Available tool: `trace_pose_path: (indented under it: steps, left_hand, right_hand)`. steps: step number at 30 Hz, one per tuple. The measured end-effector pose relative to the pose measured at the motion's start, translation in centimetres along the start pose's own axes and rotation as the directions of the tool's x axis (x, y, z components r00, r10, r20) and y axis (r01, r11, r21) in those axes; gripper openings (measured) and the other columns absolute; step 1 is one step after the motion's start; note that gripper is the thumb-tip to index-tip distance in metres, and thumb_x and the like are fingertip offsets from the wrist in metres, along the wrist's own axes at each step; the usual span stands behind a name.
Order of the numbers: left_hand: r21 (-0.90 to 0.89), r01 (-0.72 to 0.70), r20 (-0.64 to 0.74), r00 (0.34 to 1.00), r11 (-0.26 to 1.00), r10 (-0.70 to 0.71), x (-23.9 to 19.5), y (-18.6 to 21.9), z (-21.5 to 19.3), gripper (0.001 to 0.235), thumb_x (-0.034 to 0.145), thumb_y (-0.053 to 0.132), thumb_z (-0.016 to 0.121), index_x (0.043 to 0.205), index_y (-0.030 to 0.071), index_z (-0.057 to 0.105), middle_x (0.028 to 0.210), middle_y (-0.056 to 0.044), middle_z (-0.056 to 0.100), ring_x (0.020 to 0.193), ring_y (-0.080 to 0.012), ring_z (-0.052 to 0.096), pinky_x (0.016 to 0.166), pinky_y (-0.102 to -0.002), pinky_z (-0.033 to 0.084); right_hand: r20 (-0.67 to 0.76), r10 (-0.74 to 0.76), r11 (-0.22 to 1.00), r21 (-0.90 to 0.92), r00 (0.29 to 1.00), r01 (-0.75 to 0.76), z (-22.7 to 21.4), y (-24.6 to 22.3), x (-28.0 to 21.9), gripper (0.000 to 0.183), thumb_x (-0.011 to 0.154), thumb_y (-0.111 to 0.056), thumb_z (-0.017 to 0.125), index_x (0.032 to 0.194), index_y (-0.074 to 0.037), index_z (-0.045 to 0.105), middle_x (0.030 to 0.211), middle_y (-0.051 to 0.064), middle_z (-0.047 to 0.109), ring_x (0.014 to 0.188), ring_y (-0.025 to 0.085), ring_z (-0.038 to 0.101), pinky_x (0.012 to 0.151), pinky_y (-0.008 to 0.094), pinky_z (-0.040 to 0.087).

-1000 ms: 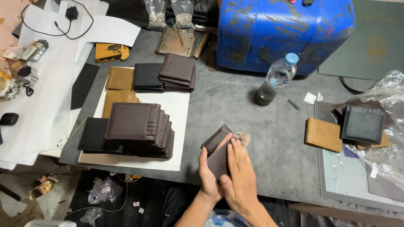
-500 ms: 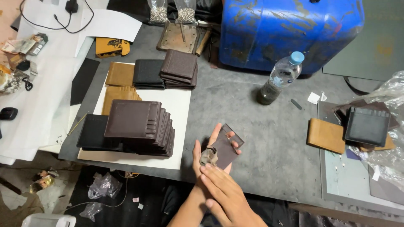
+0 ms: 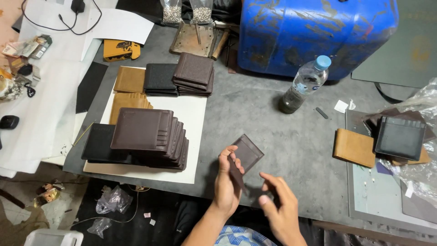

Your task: Inspecting and cleaning leather wallets at a finishing station

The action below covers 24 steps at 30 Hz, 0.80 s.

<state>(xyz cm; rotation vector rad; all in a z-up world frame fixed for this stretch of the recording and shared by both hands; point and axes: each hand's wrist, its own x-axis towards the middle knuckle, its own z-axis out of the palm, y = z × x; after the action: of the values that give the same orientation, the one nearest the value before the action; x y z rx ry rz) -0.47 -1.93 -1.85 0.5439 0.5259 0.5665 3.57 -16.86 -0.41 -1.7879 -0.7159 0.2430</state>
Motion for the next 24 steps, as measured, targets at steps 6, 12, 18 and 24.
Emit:
trace_pose_path:
  steps: [6,12,18,24]
  left_hand:
    - [0.68,-0.168,0.05,0.982,0.713,0.184,-1.0,0.4,0.2,0.032,0.092,0.029,0.067,0.116,0.009,0.071,0.104,-0.005,0.069,0.099,-0.0129,0.063,0.088,-0.026,0.053]
    - [0.372,0.145,0.114,0.973,0.917,-0.2,-1.6,2.0,0.5,0.041,0.102,0.029,0.047,0.098,-0.001,0.075,0.095,-0.015,0.074,0.085,-0.0253,0.066,0.066,-0.039,0.056]
    - [-0.213,0.308,0.336,0.914,0.927,-0.227,-2.0,2.8,2.1,0.079,0.092,0.046,0.056,0.152,-0.004,0.042,0.15,-0.029,0.051,0.138,-0.0369,0.05,0.118,-0.044,0.038]
    - [-0.314,0.292,-0.156,0.923,0.903,-0.352,-1.5,4.2,4.5,0.069,0.093,0.034,0.043,0.154,0.005,0.048,0.143,-0.033,0.056,0.13,-0.0443,0.055,0.109,-0.065,0.042]
  right_hand:
    - [-0.216,0.572,0.809,0.309,0.791,-0.5,1.1,-0.6,1.4,0.024,0.096,-0.019,0.066,0.105,-0.001,0.079,0.083,0.006,0.073,0.076,0.012,0.06,0.067,0.028,0.05]
    - [-0.044,0.609,0.632,0.63,0.792,-0.451,0.5,1.1,2.1,0.035,0.1,-0.025,0.065,0.072,-0.008,0.054,0.061,0.002,0.051,0.051,0.009,0.044,0.046,0.025,0.034]
    - [0.073,0.58,0.731,0.393,0.811,-0.558,0.9,-1.4,2.8,0.038,0.103,-0.028,0.058,0.072,-0.007,0.053,0.056,0.003,0.049,0.037,0.011,0.038,0.031,0.028,0.029]
    - [-0.165,0.749,0.611,0.545,0.641,-0.574,1.6,0.7,3.7,0.021,0.095,-0.01,0.059,0.11,-0.005,0.073,0.084,0.007,0.065,0.074,0.015,0.056,0.069,0.027,0.043]
